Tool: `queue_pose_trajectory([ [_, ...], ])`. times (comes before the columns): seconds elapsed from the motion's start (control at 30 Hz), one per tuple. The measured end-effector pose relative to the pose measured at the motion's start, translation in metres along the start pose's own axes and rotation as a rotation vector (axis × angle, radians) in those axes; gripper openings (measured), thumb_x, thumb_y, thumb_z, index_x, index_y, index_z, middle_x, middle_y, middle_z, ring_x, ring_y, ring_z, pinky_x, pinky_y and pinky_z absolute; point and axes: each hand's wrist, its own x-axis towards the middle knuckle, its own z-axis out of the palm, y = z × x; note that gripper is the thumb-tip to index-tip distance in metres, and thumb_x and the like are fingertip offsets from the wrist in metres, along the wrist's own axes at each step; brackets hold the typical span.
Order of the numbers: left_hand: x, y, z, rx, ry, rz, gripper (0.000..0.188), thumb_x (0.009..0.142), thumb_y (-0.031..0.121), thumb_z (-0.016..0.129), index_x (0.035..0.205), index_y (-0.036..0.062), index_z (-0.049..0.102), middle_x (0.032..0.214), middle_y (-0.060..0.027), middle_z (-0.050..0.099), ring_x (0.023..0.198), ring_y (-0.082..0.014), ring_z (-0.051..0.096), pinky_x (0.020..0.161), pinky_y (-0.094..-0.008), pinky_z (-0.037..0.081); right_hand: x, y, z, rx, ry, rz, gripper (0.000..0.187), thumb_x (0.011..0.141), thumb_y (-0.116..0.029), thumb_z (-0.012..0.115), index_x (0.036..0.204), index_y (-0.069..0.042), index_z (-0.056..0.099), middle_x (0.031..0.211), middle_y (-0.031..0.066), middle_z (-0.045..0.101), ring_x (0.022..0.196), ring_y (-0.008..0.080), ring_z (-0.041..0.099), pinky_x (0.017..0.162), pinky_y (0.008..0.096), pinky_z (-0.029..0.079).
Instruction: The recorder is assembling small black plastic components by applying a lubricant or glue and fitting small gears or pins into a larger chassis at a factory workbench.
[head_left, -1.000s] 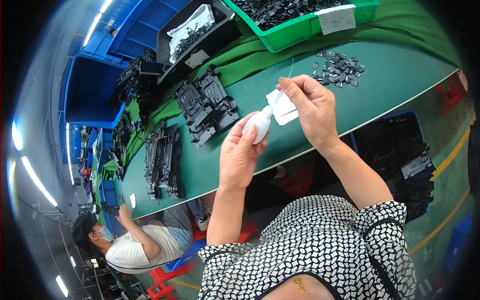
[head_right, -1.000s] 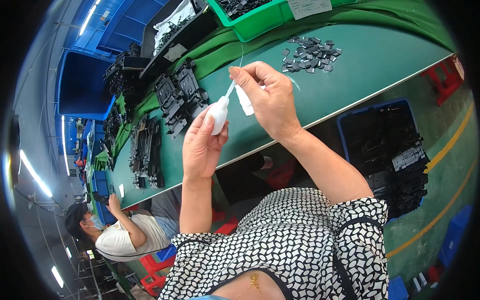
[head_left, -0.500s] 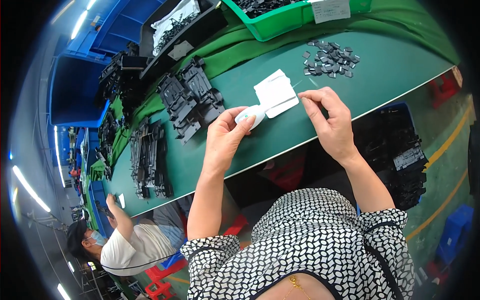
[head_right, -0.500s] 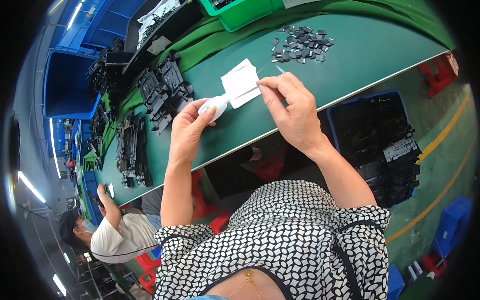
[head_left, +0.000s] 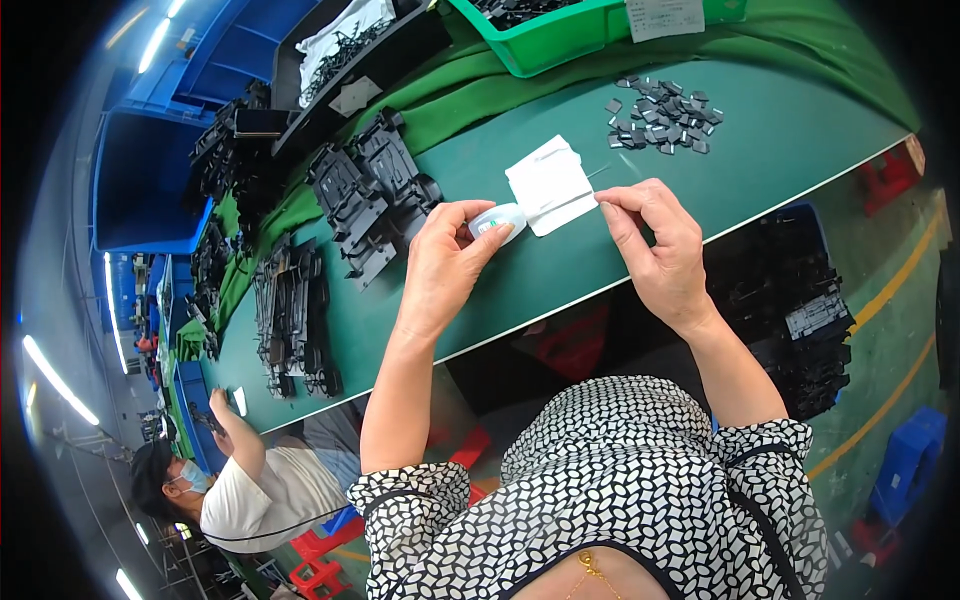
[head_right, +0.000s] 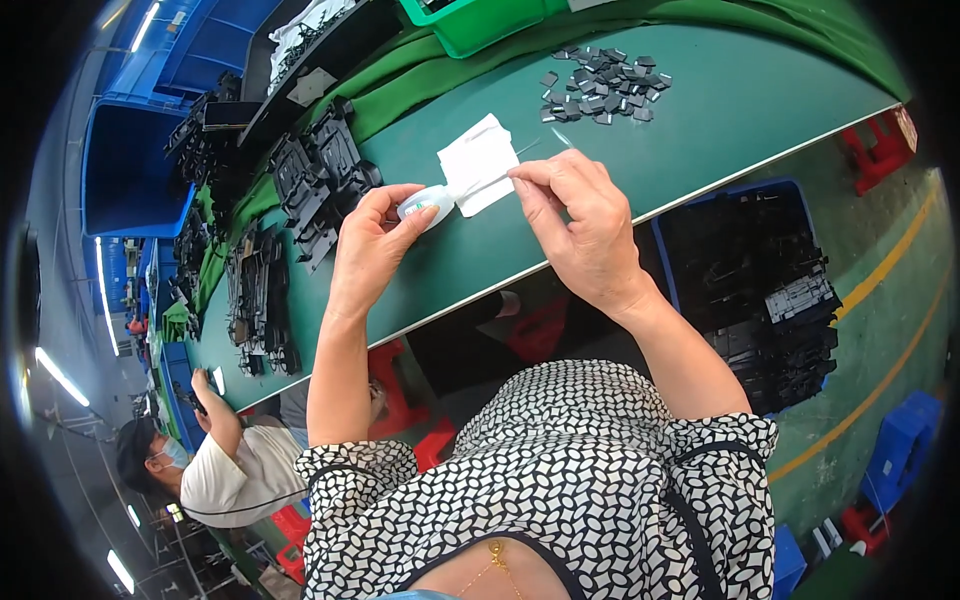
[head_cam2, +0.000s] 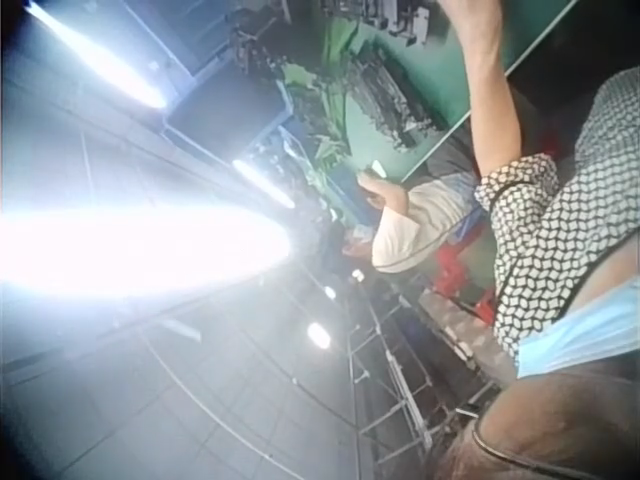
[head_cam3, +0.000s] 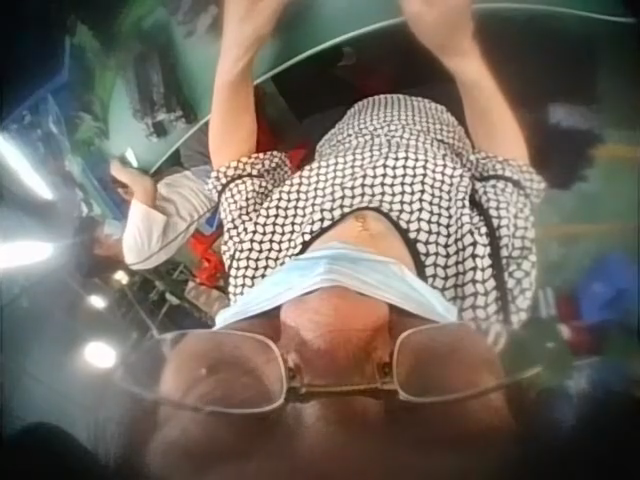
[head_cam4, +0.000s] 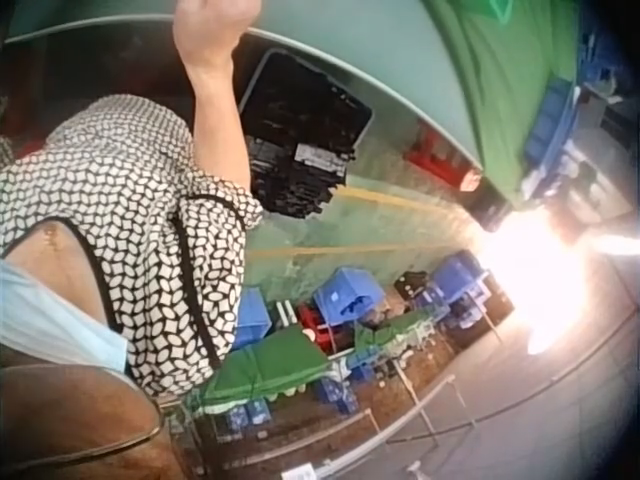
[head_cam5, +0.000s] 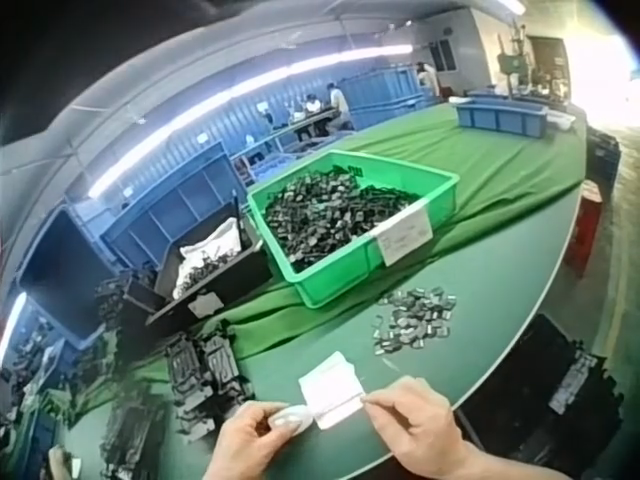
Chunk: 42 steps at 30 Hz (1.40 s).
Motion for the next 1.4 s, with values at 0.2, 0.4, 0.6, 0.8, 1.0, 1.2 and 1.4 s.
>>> queue_pose_trajectory([
  [0.2, 0.000, 0.010, -0.008, 0.149, -0.103, -0.005, 0.030, 0.084, 0.018, 0.072, 0.107, -0.0009, 0.065, 0.090, -0.0013, 0.059, 0.075, -0.0068, 0.051, 0.068, -0.0215, 0.044, 0.000, -0.001, 0.001, 0.004, 0.009, -0.008, 0.012, 0.087, 0.002, 0.062, 0.098, 0.000, 0.065, 0.083, 0.0048, 0.058, 0.071, 0.0123, 0.053, 0.064, 0.0234, 0.044],
  [0.4, 0.000, 0.011, -0.019, 0.134, -0.187, -0.043, 0.031, 0.084, 0.019, 0.071, 0.105, -0.0022, 0.065, 0.087, -0.0033, 0.058, 0.076, -0.0091, 0.052, 0.068, -0.0238, 0.044, 0.000, -0.002, 0.005, 0.030, 0.062, -0.022, 0.012, 0.083, 0.002, 0.065, 0.093, -0.003, 0.066, 0.081, 0.0045, 0.059, 0.069, 0.0156, 0.052, 0.057, 0.0266, 0.043],
  [0.6, 0.000, 0.013, -0.020, 0.192, -0.180, -0.030, 0.033, 0.084, 0.022, 0.071, 0.106, -0.0023, 0.065, 0.089, -0.0057, 0.060, 0.079, -0.0122, 0.055, 0.072, -0.0260, 0.045, 0.001, 0.001, 0.003, 0.025, 0.060, -0.022, 0.011, 0.083, 0.001, 0.065, 0.093, -0.004, 0.066, 0.081, 0.0043, 0.060, 0.070, 0.0154, 0.052, 0.057, 0.0266, 0.043],
  [0.8, -0.002, 0.002, -0.029, 0.100, -0.161, -0.034, 0.033, 0.084, 0.023, 0.071, 0.106, -0.0012, 0.065, 0.093, -0.0087, 0.062, 0.084, -0.0159, 0.059, 0.075, -0.0282, 0.047, 0.004, 0.003, 0.009, 0.011, 0.033, -0.024, 0.014, 0.082, 0.003, 0.064, 0.095, -0.003, 0.066, 0.081, 0.0060, 0.060, 0.071, 0.0188, 0.054, 0.062, 0.0287, 0.044],
  [1.0, -0.009, -0.010, -0.039, -0.807, -0.210, -0.072, 0.036, 0.089, 0.017, 0.067, 0.116, -0.0041, 0.057, 0.102, -0.0097, 0.065, 0.088, -0.0149, 0.063, 0.082, -0.0288, 0.052, 0.003, -0.006, 0.004, -0.033, 0.025, -0.058, 0.011, 0.086, 0.006, 0.058, 0.095, 0.002, 0.063, 0.081, 0.0091, 0.059, 0.074, 0.0188, 0.056, 0.067, 0.0270, 0.045],
  [1.2, -0.034, -0.015, -0.094, -1.129, 0.037, -0.001, 0.030, 0.091, 0.010, 0.062, 0.116, -0.0049, 0.056, 0.107, -0.0140, 0.065, 0.099, -0.0253, 0.065, 0.087, -0.0361, 0.055, -0.006, -0.003, 0.007, -0.057, -0.002, -0.034, 0.008, 0.090, 0.004, 0.056, 0.095, 0.004, 0.062, 0.084, 0.0066, 0.055, 0.075, 0.0152, 0.051, 0.071, 0.0246, 0.042],
  [1.4, -0.048, -0.070, -0.204, -0.860, 0.465, 0.217, 0.026, 0.093, 0.007, 0.058, 0.116, -0.0040, 0.057, 0.107, -0.0119, 0.065, 0.097, -0.0182, 0.064, 0.089, -0.0334, 0.053, -0.004, -0.002, 0.008, -0.104, -0.030, -0.035, 0.008, 0.090, 0.004, 0.056, 0.097, 0.005, 0.061, 0.085, 0.0074, 0.055, 0.076, 0.0165, 0.051, 0.071, 0.0256, 0.042],
])
